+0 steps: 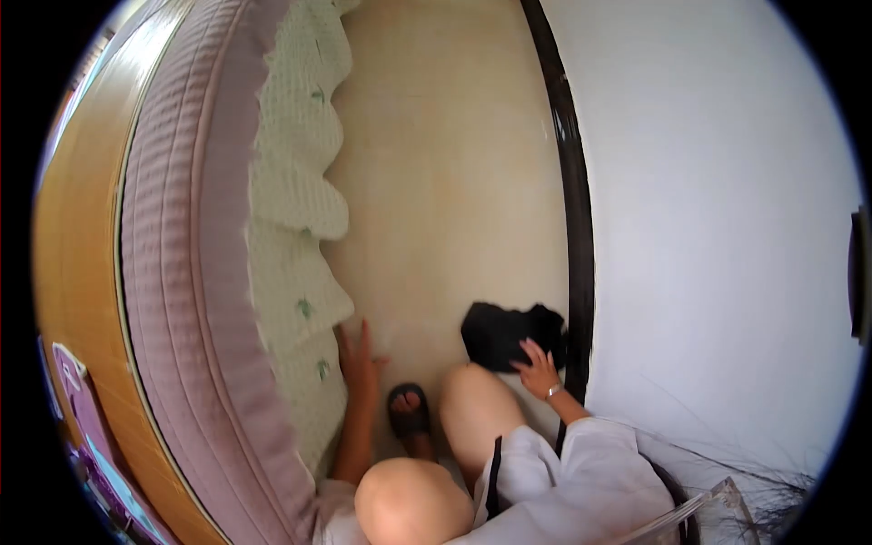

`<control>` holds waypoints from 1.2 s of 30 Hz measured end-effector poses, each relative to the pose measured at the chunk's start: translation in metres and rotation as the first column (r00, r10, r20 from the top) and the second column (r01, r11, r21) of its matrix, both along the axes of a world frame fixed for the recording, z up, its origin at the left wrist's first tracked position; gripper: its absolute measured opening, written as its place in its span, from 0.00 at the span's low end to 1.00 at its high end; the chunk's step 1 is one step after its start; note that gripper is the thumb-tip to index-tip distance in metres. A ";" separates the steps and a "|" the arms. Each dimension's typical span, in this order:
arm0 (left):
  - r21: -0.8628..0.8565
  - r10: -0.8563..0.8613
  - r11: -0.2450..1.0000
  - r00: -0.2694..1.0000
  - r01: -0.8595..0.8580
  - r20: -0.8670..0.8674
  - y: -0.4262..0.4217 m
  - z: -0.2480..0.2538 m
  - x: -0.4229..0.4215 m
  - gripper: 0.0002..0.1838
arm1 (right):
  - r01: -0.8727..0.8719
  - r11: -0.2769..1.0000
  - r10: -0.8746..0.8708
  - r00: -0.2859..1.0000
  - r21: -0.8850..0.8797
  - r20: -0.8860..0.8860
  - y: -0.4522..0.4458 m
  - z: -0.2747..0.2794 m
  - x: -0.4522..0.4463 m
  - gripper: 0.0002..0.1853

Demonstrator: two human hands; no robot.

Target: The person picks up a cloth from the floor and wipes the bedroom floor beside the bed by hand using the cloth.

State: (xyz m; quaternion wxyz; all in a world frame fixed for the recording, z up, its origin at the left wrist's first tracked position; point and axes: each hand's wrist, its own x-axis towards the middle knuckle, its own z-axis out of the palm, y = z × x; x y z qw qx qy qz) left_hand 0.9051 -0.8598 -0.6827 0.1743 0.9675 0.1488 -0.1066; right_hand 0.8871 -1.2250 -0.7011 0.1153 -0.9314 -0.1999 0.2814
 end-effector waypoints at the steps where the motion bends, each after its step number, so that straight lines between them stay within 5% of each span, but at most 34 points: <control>1: 0.021 -0.037 0.999 0.998 0.036 0.052 0.000 0.000 -0.004 0.48 | 0.004 1.000 -0.004 0.999 0.013 0.037 0.000 0.001 -0.002 0.18; 7: -0.086 0.014 0.996 0.991 -0.003 0.131 -0.003 0.005 -0.039 0.30 | -0.066 0.995 0.043 0.960 0.074 0.277 -0.005 -0.001 -0.006 0.18; 10: -0.313 0.094 0.948 0.988 -0.051 0.125 -0.015 0.038 -0.081 0.15 | -0.120 0.991 0.093 0.936 0.060 0.339 -0.015 0.008 0.004 0.20; 12: -0.393 0.132 0.920 0.949 -0.009 0.288 -0.023 0.058 -0.113 0.08 | -0.015 0.999 0.006 0.954 0.029 0.300 -0.022 -0.002 0.006 0.21; 18: -0.359 0.253 0.920 0.936 -0.155 0.244 -0.046 0.103 -0.204 0.08 | 0.361 0.923 -0.385 0.848 0.134 0.365 -0.002 -0.030 -0.055 0.26; 21: -0.288 0.187 0.952 0.941 -0.103 0.282 -0.039 0.105 -0.236 0.08 | 0.186 0.981 -0.191 0.929 0.045 0.317 0.013 -0.026 -0.109 0.22; 24: -0.325 0.215 0.938 0.940 -0.123 0.265 -0.038 0.099 -0.250 0.08 | -0.024 0.978 -0.029 0.968 0.206 0.250 0.010 -0.019 -0.131 0.19; 26: -0.276 0.174 0.955 0.962 -0.112 0.211 -0.043 0.110 -0.255 0.07 | 0.110 0.980 -0.152 0.951 0.166 0.269 0.006 -0.025 -0.125 0.17; 30: -0.202 0.099 0.978 0.955 -0.042 0.281 -0.045 0.142 -0.272 0.08 | 0.561 0.816 -0.554 0.690 0.140 0.466 0.009 -0.033 -0.089 0.22; 32: 0.079 -0.114 0.992 0.950 0.095 0.291 -0.043 0.182 -0.276 0.11 | 0.537 0.823 -0.533 0.621 0.183 0.574 0.012 -0.035 -0.059 0.24; 34: 0.162 -0.104 0.985 0.964 0.065 0.246 -0.039 0.215 -0.288 0.12 | 0.550 0.813 -0.542 0.592 0.193 0.597 0.018 -0.046 -0.025 0.24; 36: 0.372 -0.311 0.908 0.905 0.192 0.291 -0.036 0.250 -0.299 0.11 | 0.539 0.820 -0.536 0.603 0.194 0.591 0.031 -0.051 0.010 0.26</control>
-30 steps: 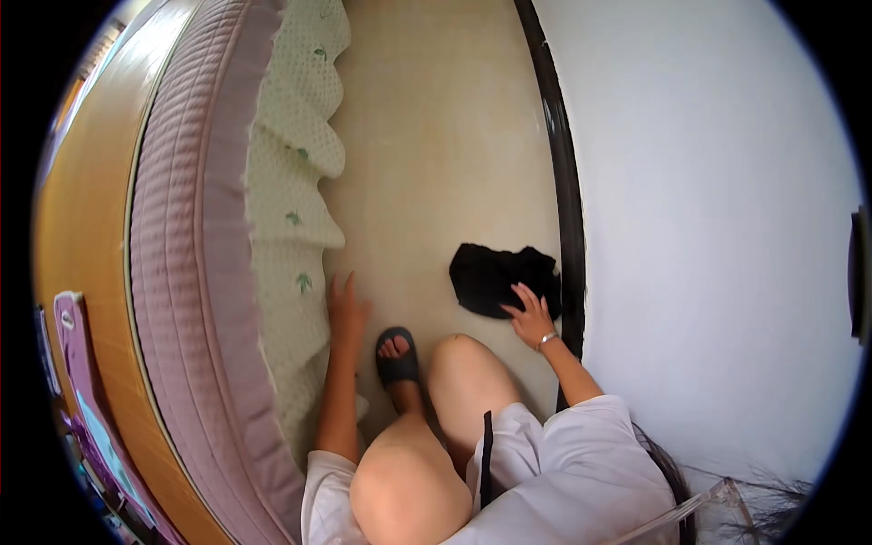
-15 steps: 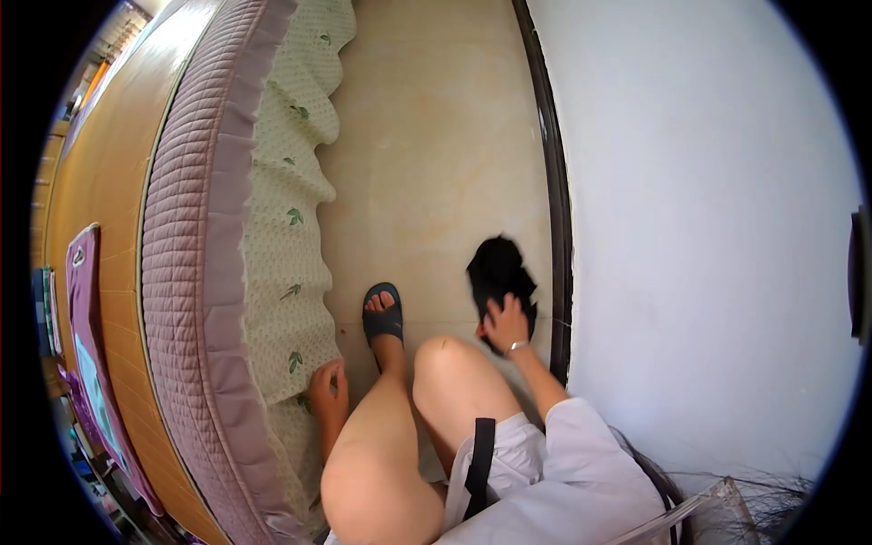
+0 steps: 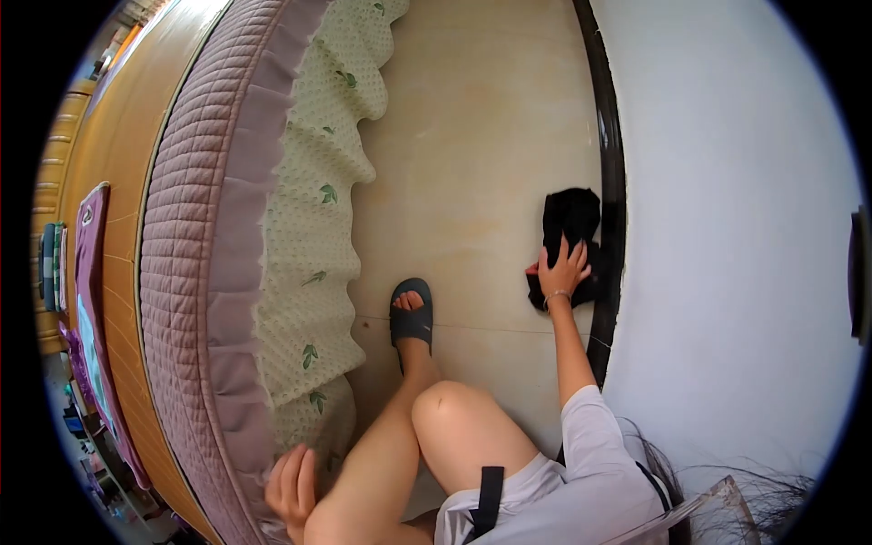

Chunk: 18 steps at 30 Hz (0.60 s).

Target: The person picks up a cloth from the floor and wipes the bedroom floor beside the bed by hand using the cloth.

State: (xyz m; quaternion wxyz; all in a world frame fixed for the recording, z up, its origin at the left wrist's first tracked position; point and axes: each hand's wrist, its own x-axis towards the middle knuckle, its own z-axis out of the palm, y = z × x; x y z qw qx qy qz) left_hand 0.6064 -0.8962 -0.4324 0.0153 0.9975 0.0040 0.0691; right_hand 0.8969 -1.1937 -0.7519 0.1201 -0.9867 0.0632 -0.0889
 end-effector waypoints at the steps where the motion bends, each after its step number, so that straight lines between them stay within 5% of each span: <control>1: 0.065 0.012 0.998 0.997 -0.017 0.071 -0.003 0.018 -0.009 0.11 | -0.028 0.999 0.028 1.000 0.016 -0.011 0.010 0.001 0.018 0.29; 5: 0.320 0.156 0.925 0.974 -0.202 0.163 0.006 0.039 -0.011 0.14 | -0.204 0.978 0.204 0.979 -0.050 -0.006 0.073 -0.006 0.074 0.30; 8: 0.563 0.350 0.710 0.906 -0.423 0.239 0.012 0.045 -0.006 0.16 | -0.449 0.893 0.448 0.892 -0.023 -0.057 0.137 -0.009 0.075 0.24; 9: 0.596 0.338 0.728 0.934 -0.339 0.118 0.006 0.047 0.002 0.20 | -0.572 0.820 0.572 0.820 0.010 -0.021 0.155 -0.010 0.063 0.22; 12: 0.524 0.307 0.776 0.936 -0.350 0.170 0.009 0.041 -0.003 0.19 | -0.848 0.521 0.853 0.517 0.093 -0.064 0.186 0.002 0.014 0.17; 18: 0.426 0.164 0.858 0.940 -0.286 0.300 0.026 0.029 -0.010 0.10 | -0.971 0.166 0.979 0.141 0.171 -0.149 0.159 0.016 -0.065 0.14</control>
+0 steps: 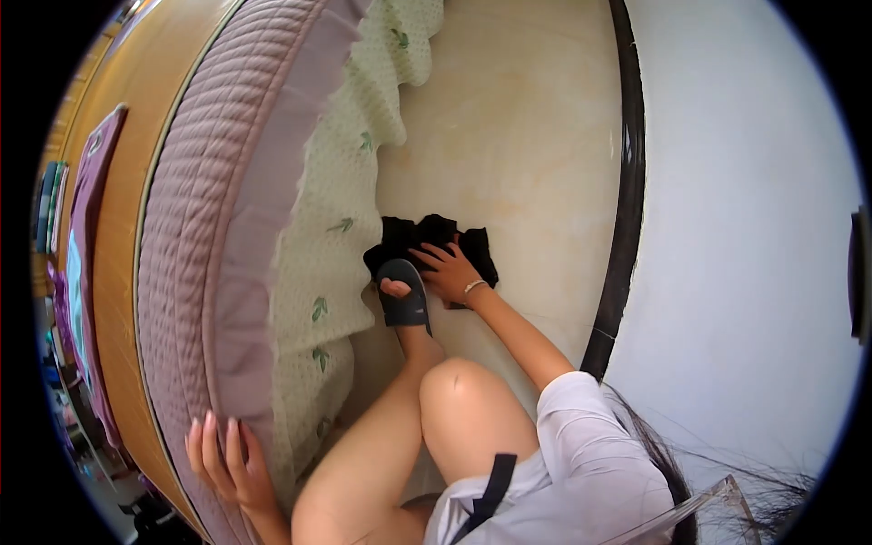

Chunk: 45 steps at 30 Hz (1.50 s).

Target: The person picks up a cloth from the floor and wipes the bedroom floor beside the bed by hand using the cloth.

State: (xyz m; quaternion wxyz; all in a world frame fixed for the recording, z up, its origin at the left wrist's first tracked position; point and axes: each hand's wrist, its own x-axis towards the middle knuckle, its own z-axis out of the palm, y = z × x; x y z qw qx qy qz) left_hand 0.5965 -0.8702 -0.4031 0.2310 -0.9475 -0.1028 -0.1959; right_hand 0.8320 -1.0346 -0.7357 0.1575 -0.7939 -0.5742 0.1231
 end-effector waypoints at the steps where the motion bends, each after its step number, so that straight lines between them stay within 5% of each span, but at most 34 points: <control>1: -0.017 -0.030 0.999 0.999 0.030 0.023 0.001 -0.001 0.002 0.10 | 0.003 1.000 -0.003 1.000 0.025 0.002 -0.012 -0.003 -0.009 0.14; 6: -0.078 -0.086 0.993 0.994 0.090 0.062 -0.006 0.001 0.003 0.11 | 0.117 0.989 -0.115 0.993 0.085 -0.032 -0.109 0.009 -0.043 0.11; 9: -0.197 -0.287 0.930 0.948 0.310 0.140 -0.005 -0.015 -0.001 0.11 | 0.596 0.802 -0.596 0.795 0.040 0.112 -0.172 0.016 -0.056 0.11; 11: -0.571 -0.309 0.752 0.941 0.329 0.136 -0.025 -0.035 0.008 0.11 | 0.828 0.558 -0.818 0.539 0.054 0.200 -0.201 0.007 -0.051 0.14; 12: -0.799 -0.280 0.546 0.954 0.253 0.110 -0.033 -0.057 0.014 0.11 | 0.898 0.430 -0.891 0.406 0.092 0.202 -0.207 -0.005 -0.045 0.16; 13: -0.975 -0.226 0.206 0.974 0.077 0.029 -0.036 -0.090 0.015 0.15 | 0.928 0.363 -0.910 0.333 0.086 0.249 -0.204 -0.022 -0.034 0.18; 16: -0.960 -0.207 0.261 0.966 -0.099 -0.155 -0.032 -0.152 0.023 0.22 | 0.986 0.133 -0.951 0.098 0.102 0.294 -0.163 -0.040 0.015 0.22; 17: -0.994 -0.064 0.096 0.996 -0.060 -0.066 -0.035 -0.158 0.029 0.26 | 0.985 0.102 -0.951 0.056 0.137 0.306 -0.147 -0.042 0.033 0.21; 18: -0.998 0.092 -0.062 0.996 0.002 -0.004 -0.034 -0.163 0.031 0.29 | 0.989 0.114 -0.942 0.080 0.089 0.326 -0.131 -0.043 0.052 0.21; 19: -0.996 0.093 0.087 0.995 0.017 0.025 -0.027 -0.166 0.026 0.32 | 0.983 0.147 -0.927 0.097 0.111 0.363 -0.110 -0.040 0.067 0.21; 24: -0.991 0.128 0.130 0.992 -0.037 -0.020 -0.003 -0.170 0.028 0.32 | 0.837 0.528 -0.788 0.421 0.142 0.449 0.000 -0.044 0.099 0.20; 27: -0.984 0.140 0.176 0.990 -0.038 -0.013 -0.005 -0.177 0.027 0.27 | 0.587 0.786 -0.618 0.751 0.193 0.232 0.058 -0.030 0.065 0.17; 31: -0.994 0.106 0.106 0.994 -0.020 -0.008 0.003 -0.187 0.020 0.28 | 0.140 0.976 -0.155 0.985 0.166 0.079 0.091 -0.015 -0.004 0.15; 33: -0.991 0.073 0.123 0.996 -0.054 -0.045 0.003 -0.182 0.021 0.30 | -0.179 0.983 0.175 0.980 0.034 0.092 0.083 -0.017 -0.038 0.14; 35: -0.978 0.059 0.198 0.996 -0.074 -0.063 -0.003 -0.181 0.023 0.29 | -0.301 0.953 0.301 0.954 0.021 0.010 0.057 -0.008 -0.064 0.13; 42: -0.939 -0.034 0.334 0.994 -0.083 -0.100 -0.004 -0.167 0.026 0.29 | -0.308 0.951 0.310 0.940 0.040 -0.139 -0.056 -0.011 -0.122 0.07; 44: -0.950 -0.016 0.288 0.992 -0.118 -0.128 -0.002 -0.166 0.026 0.29 | 0.043 0.965 0.008 0.981 0.260 -0.195 -0.084 -0.045 -0.153 0.09; 45: -0.960 0.029 0.242 0.990 -0.139 -0.137 -0.002 -0.167 0.026 0.30 | 0.103 0.983 -0.049 0.945 0.150 -0.325 -0.094 -0.036 -0.155 0.10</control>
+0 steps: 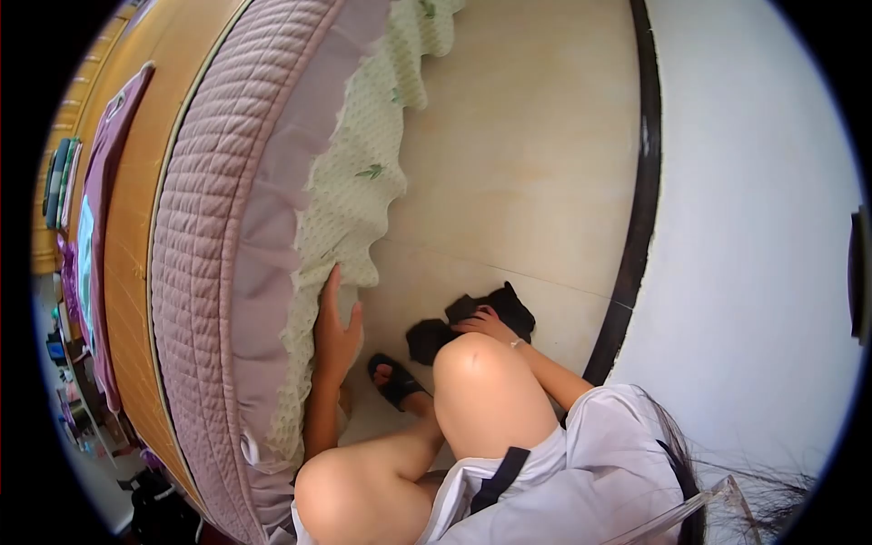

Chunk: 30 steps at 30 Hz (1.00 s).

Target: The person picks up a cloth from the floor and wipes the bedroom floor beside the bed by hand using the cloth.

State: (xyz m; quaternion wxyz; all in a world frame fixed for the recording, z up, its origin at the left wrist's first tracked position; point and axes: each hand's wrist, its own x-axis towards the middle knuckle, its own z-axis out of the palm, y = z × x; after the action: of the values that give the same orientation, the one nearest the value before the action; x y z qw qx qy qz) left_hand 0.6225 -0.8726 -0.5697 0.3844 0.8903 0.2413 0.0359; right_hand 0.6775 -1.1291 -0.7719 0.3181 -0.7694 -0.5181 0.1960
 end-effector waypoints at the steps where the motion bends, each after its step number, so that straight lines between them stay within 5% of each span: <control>1: -0.006 -0.021 1.000 1.000 0.021 0.013 0.000 0.001 0.000 0.30 | 0.034 0.994 -0.048 0.990 -0.104 -0.134 -0.009 0.015 0.005 0.12; 3: 0.003 0.018 1.000 1.000 -0.018 0.001 0.000 -0.003 0.000 0.30 | 0.323 0.941 -0.337 0.916 -0.101 -0.217 -0.016 0.040 0.043 0.13; 4: 0.005 0.029 1.000 0.999 -0.029 0.021 -0.001 -0.005 0.001 0.29 | 0.514 0.840 -0.511 0.857 0.172 -0.062 -0.018 0.069 0.066 0.14; 5: 0.001 0.010 1.000 1.000 -0.010 0.021 -0.001 -0.006 0.002 0.29 | 0.647 0.704 -0.651 0.753 0.293 -0.096 -0.023 0.070 0.094 0.13; 7: 0.088 0.014 0.996 1.000 -0.014 0.002 -0.002 -0.010 0.002 0.29 | 0.722 0.641 -0.748 0.663 0.262 0.004 -0.043 0.057 0.163 0.12; 10: 0.130 0.027 0.991 1.000 -0.028 0.005 0.000 -0.021 -0.002 0.29 | 0.761 0.626 -0.769 0.564 0.172 0.301 -0.070 0.020 0.239 0.13; 17: 0.161 -0.041 0.986 0.999 0.035 0.034 -0.004 -0.026 -0.002 0.28 | 0.661 0.735 -0.572 0.724 -0.151 0.385 -0.098 0.014 0.147 0.16; 19: 0.335 -0.101 0.939 0.994 0.081 0.045 -0.005 -0.030 -0.002 0.26 | 0.573 0.783 -0.492 0.808 -0.240 0.323 -0.106 0.022 0.077 0.14; 23: 0.371 -0.106 0.925 0.993 0.077 0.057 -0.014 -0.024 0.003 0.24 | 0.438 0.867 -0.452 0.892 -0.239 -0.005 -0.119 0.044 -0.039 0.04; 26: 0.428 -0.134 0.900 0.986 0.082 0.094 -0.012 -0.033 0.002 0.24 | 0.641 0.743 -0.662 0.747 -0.194 -0.066 -0.127 0.054 -0.055 0.06; 29: 0.414 -0.097 0.909 0.991 0.048 0.097 -0.010 -0.036 0.000 0.25 | 0.940 0.340 -0.889 0.333 0.034 -0.315 -0.120 0.087 0.004 0.10; 30: 0.450 -0.106 0.892 0.989 0.047 0.107 -0.011 -0.037 0.002 0.25 | 0.936 0.348 -0.924 0.352 0.052 -0.152 -0.125 0.082 0.027 0.13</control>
State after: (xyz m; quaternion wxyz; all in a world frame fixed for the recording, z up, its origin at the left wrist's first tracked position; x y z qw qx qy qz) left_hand 0.6245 -0.8838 -0.6071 0.1859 0.9594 0.1659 0.1323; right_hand 0.7048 -1.2544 -0.6904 0.4467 -0.8944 0.0144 -0.0167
